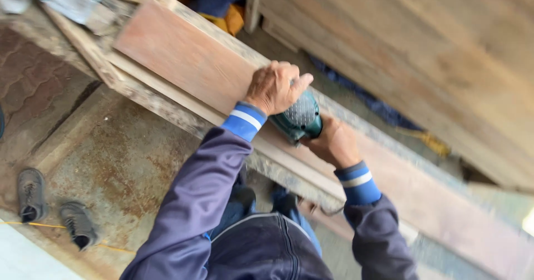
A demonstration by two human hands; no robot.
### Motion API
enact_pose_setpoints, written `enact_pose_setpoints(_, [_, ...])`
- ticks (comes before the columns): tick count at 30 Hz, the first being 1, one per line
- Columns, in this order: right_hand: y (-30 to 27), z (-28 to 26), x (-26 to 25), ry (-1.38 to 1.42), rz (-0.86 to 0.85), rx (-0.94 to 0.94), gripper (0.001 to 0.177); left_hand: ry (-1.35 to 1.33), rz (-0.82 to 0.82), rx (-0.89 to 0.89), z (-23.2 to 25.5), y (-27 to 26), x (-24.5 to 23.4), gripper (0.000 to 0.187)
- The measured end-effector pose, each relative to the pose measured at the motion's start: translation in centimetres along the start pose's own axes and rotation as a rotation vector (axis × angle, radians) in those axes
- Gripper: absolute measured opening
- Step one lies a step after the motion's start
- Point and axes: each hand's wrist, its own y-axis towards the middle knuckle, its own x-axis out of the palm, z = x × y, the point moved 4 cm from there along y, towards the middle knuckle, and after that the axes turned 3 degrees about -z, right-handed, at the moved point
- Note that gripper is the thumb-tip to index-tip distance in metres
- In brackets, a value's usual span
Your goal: Sanding a long wooden plank using an electric palm sander and manual sandpaper at a workbench.
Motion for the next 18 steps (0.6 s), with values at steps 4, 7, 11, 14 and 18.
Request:
enact_pose_setpoints(4, [-3.0, 3.3, -0.5, -0.018, 0.026, 0.0, 0.046, -0.017, 0.013, 0.122, 3.0, -1.1, 2.6, 0.042])
enact_pose_setpoints(7, [-5.2, 5.4, -1.3, -0.033, 0.018, 0.071, 0.048, -0.045, -0.02, 0.207, 5.3, -1.6, 4.6, 0.042])
enact_pose_setpoints(11, [-8.5, 8.6, -1.1, 0.018, 0.014, 0.138, 0.045, -0.102, -0.128, 0.259, 8.0, -2.6, 7.2, 0.042])
enact_pose_setpoints(14, [-10.9, 10.1, -0.6, 0.026, 0.036, 0.161, 0.042, -0.124, -0.139, 0.298, 9.7, -3.8, 8.7, 0.043])
enact_pose_setpoints(18, [-12.7, 9.8, 0.6, 0.098, 0.037, 0.198, 0.04, -0.166, -0.071, 0.354, 10.3, -5.3, 8.5, 0.043])
